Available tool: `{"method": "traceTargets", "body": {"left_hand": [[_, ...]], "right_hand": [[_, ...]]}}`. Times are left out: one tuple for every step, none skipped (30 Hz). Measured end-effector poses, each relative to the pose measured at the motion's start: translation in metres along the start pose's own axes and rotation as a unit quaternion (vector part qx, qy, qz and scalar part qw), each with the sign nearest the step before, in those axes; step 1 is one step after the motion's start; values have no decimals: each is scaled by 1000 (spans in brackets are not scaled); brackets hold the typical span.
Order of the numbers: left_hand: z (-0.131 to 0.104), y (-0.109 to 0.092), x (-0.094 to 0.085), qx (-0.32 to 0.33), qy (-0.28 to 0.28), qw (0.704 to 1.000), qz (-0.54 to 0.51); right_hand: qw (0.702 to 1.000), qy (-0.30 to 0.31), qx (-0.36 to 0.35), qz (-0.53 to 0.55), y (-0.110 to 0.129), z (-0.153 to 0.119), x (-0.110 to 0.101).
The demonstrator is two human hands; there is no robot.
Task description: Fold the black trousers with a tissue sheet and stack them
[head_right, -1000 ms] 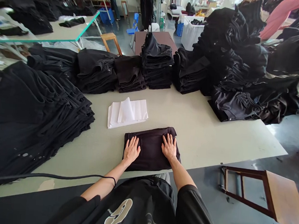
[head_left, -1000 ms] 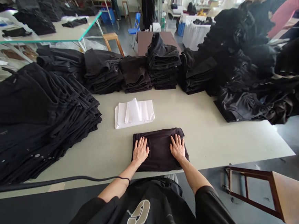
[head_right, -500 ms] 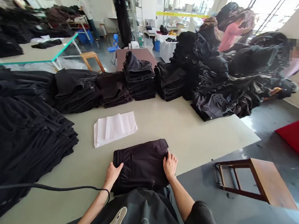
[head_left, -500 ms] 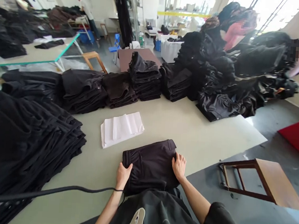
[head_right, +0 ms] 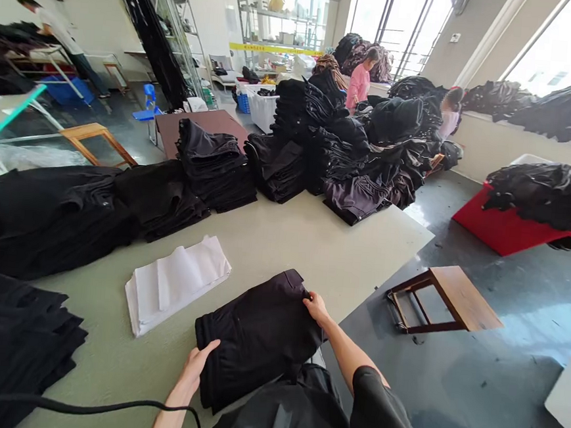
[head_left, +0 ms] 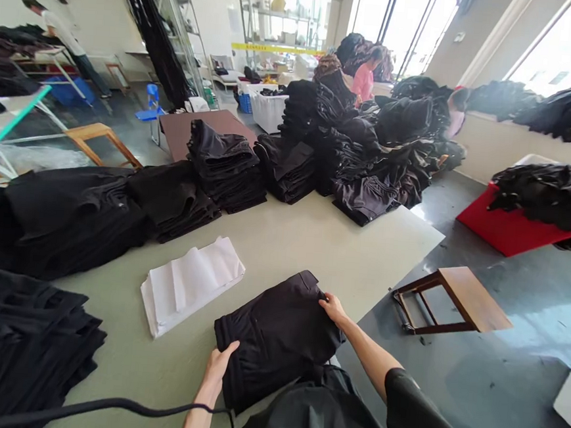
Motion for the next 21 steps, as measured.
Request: {"method": "traceTargets", "body": {"left_hand": [[1,-2,9,-15,13,999,-25],[1,-5,18,-30,24,998,-49],[2,-9,28,-45,35,996,-70],[3,-13,38,-58,44,994,-87],[3,-19,49,-67,52,991,-101],[4,-25,61,-73,59,989,-111],[5,-31,73,-74,67,988,-119],[5,-38,85,-71,74,987,-126],[6,-45,98,-67,81,986,-132],[6,-51,112,-64,87,984,-139],[6,-57,125,-64,90,983,-145],[6,-61,139,-68,90,982,-150],[5,-65,152,-78,84,981,-154],[3,-69,165,-89,74,981,-156],[0,-75,178,-100,63,981,-156],[-4,-82,191,-106,52,981,-154],[-8,-93,204,-105,43,982,-150],[-12,-107,218,-97,40,984,-146],[-17,-124,232,-82,44,986,-142],[-22,-144,246,-63,53,987,-138],[-27,-167,260,-39,62,988,-133]], "right_hand": [[1000,-11,-2,-6,1,3,-6],[1000,-21,-4,-16,2,7,-13],[999,-30,-5,-27,2,11,-21],[998,-37,-5,-40,2,16,-29],[998,-42,-6,-53,1,21,-38],[997,-45,-7,-66,-1,26,-48],[996,-47,-8,-78,-3,32,-57],[995,-46,-10,-88,-6,38,-68],[994,-45,-12,-96,-10,45,-78],[994,-43,-15,-104,-14,53,-89],[993,-40,-20,-112,-17,62,-100],[992,-37,-24,-121,-21,71,-112],[991,-33,-30,-129,-24,81,-123],[990,-29,-39,-135,-26,91,-136],[989,-25,-49,-136,-27,101,-149],[989,-21,-61,-133,-27,110,-163],[989,-17,-74,-124,-25,120,-178],[990,-15,-87,-113,-23,130,-196],[990,-15,-101,-100,-19,139,-215],[989,-16,-116,-88,-15,148,-237],[988,-21,-133,-75,-9,158,-261]]}}
Point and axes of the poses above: each hand's wrist, its own z-axis towards the middle knuckle, its own x-axis out of the palm, y = z × x, the point moved 8 cm from there along z, towards the middle knuckle, and after that the axes turned 8 degrees about z, right-handed, at the moved point
